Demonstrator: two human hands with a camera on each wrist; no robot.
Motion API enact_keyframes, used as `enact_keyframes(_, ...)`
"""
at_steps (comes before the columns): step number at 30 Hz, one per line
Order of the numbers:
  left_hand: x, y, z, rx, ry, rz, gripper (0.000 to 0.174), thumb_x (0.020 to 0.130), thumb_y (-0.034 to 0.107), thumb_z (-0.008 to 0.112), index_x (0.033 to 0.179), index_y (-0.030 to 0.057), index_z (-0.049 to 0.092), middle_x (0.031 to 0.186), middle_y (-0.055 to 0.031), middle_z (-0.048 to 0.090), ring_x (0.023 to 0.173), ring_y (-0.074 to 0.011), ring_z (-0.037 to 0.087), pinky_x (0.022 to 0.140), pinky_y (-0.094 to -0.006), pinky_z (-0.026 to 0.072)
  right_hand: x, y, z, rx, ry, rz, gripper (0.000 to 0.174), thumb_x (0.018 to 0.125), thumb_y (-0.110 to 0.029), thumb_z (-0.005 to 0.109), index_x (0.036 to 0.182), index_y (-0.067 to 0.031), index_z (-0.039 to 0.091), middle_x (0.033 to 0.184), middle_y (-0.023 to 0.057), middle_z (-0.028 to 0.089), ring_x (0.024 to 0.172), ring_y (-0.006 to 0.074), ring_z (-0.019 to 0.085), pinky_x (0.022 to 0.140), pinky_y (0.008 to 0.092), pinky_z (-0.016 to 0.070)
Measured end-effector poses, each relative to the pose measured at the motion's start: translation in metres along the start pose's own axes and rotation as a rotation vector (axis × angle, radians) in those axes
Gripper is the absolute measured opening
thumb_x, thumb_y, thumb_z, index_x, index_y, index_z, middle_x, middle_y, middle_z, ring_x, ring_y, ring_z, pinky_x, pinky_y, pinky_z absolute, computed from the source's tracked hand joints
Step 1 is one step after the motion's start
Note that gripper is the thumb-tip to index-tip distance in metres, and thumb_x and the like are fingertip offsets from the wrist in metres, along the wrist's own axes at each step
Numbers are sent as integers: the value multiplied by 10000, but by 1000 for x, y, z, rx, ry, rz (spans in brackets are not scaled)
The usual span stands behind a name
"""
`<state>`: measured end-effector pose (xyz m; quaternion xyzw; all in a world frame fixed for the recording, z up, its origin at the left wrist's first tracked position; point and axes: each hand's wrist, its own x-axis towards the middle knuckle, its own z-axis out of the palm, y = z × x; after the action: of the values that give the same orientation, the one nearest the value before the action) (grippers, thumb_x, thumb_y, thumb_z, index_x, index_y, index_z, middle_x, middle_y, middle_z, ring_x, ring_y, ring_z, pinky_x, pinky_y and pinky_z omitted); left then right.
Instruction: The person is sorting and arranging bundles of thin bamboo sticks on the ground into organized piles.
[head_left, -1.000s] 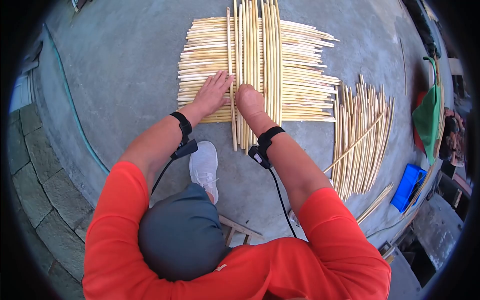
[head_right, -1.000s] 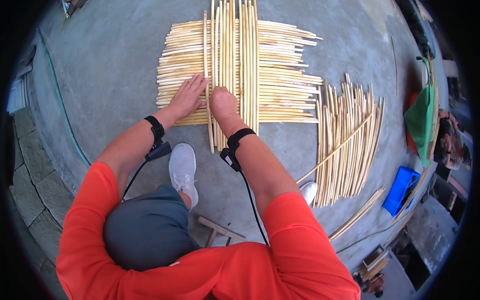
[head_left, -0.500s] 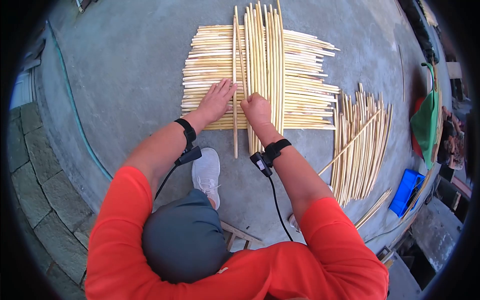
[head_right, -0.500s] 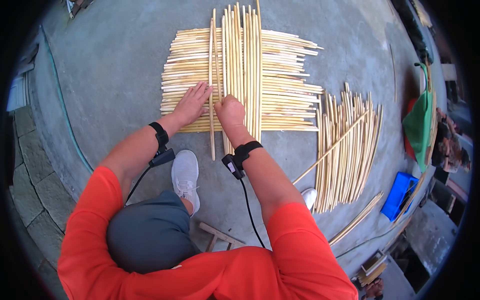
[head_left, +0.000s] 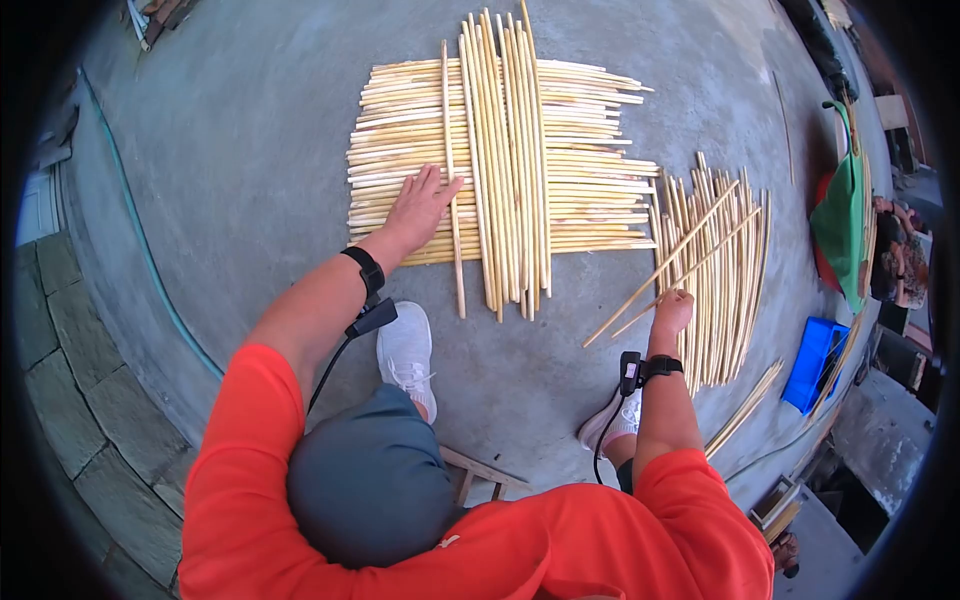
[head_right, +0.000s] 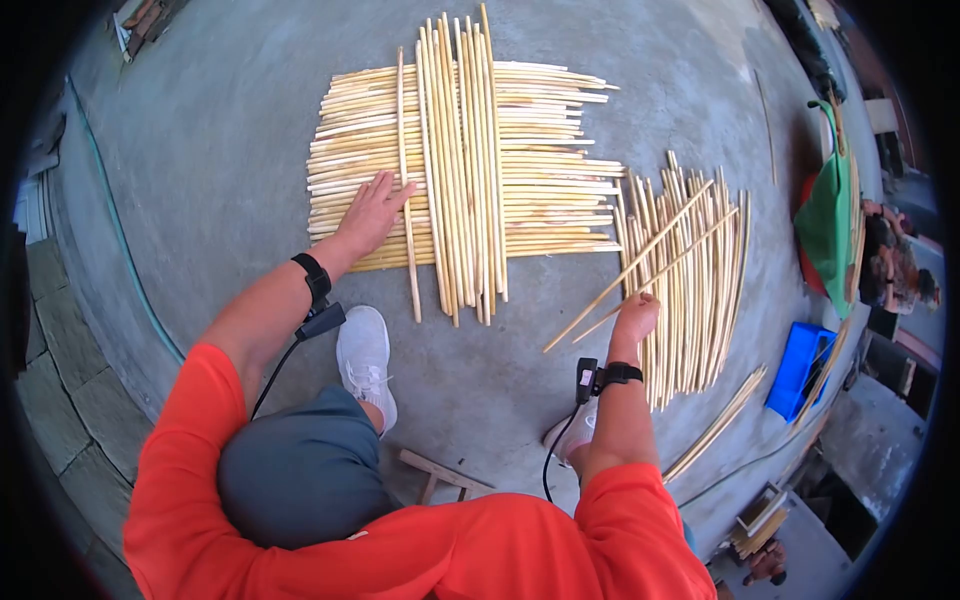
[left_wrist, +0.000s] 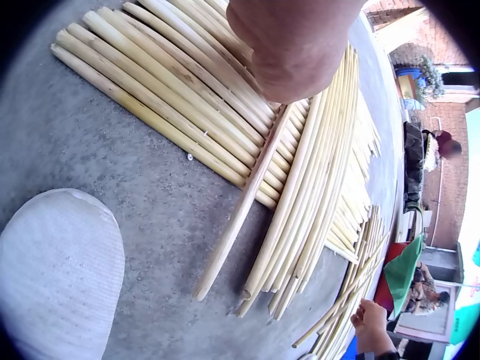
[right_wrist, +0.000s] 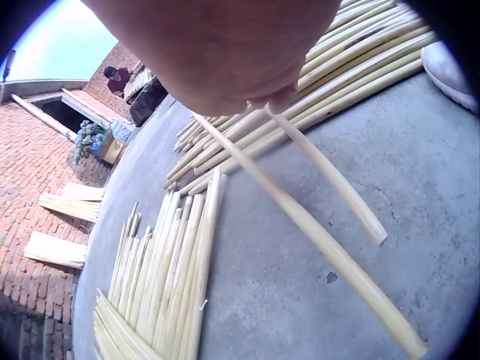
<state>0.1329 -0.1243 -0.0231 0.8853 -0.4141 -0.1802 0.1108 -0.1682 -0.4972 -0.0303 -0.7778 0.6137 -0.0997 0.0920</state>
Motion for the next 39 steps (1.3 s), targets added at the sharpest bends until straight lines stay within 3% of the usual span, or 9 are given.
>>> enact_keyframes(5, 4, 1, 3, 53, 47, 34, 468, 775, 40, 545, 1227, 86, 432, 1287, -182, 365, 1266, -337, 282, 1015, -424, 285, -60, -85, -6, 454, -142, -380, 171, 786, -96, 583, 924, 3, 573, 733, 111, 543, 602, 216, 520, 577, 325, 449)
enact_keyframes(6, 4, 1, 4, 107, 183, 112, 317, 785, 65, 466, 1097, 91, 517, 1108, -143, 460, 1154, -313, 389, 933, -405, 359, -83, -108, -5, 547, -302, -400, 144, 785, -77, 597, 909, -9, 570, 713, 91, 520, 577, 187, 490, 555, 289, 435)
enact_keyframes(13, 8, 5, -11, 151, 108, 141, 253, 756, 94, 484, 996, 120, 558, 899, -81, 496, 944, -252, 480, 803, -358, 407, -214, -201, 31, 357, -787, -802, 359, 767, -368, 620, 834, -18, 579, 763, 162, 605, 681, 340, 593, 606, 421, 477)
enact_keyframes(21, -5, 20, -2, -9, 244, 102, 458, 666, 45, 623, 1102, 101, 496, 981, -105, 518, 959, -273, 486, 815, -366, 401, -224, -205, 46, 242, -918, -732, 229, 743, -235, 617, 767, -22, 536, 687, 199, 601, 688, 366, 600, 636, 447, 482)
enact_keyframes(26, -5, 42, 4, -308, 261, 51, 843, 667, 162, 724, 1349, 41, 243, 1374, -237, 238, 1232, -370, 319, 1010, -371, 307, -169, -177, 17, 415, -712, -542, 239, 762, -256, 611, 769, -29, 534, 671, 183, 591, 654, 371, 582, 599, 442, 463)
enact_keyframes(31, -4, 34, 23, -82, 58, 164, 815, 701, 219, 699, 1350, 41, 239, 1398, -210, 201, 1280, -345, 242, 1042, -386, 252, -66, -78, 27, 339, -317, -300, 242, 779, -248, 629, 784, -20, 548, 594, 145, 573, 563, 335, 571, 535, 403, 452)
enact_keyframes(34, -5, 35, 20, -7, -74, 178, 786, 732, 256, 671, 1351, 43, 236, 1410, -196, 185, 1307, -331, 186, 1061, -404, 207, -23, -33, 21, 244, -291, -173, 243, 763, -248, 651, 823, -26, 572, 652, 156, 595, 606, 340, 582, 583, 411, 464)
enact_keyframes(36, -3, 37, 16, 3, -103, 165, 770, 746, 271, 657, 1351, 43, 238, 1414, -190, 176, 1317, -324, 162, 1068, -411, 187, -13, -32, 7, -115, -253, -51, 333, 748, -236, 664, 981, -22, 560, 885, 197, 587, 786, 352, 578, 688, 417, 470)
enact_keyframes(39, -3, 41, 12, -33, -95, 135, 766, 755, 277, 651, 1353, 45, 232, 1417, -193, 162, 1322, -324, 152, 1064, -428, 186, -41, -71, 0, 92, 38, -422, 488, 737, -226, 670, 1140, -23, 484, 1093, 214, 480, 960, 370, 509, 783, 421, 454)
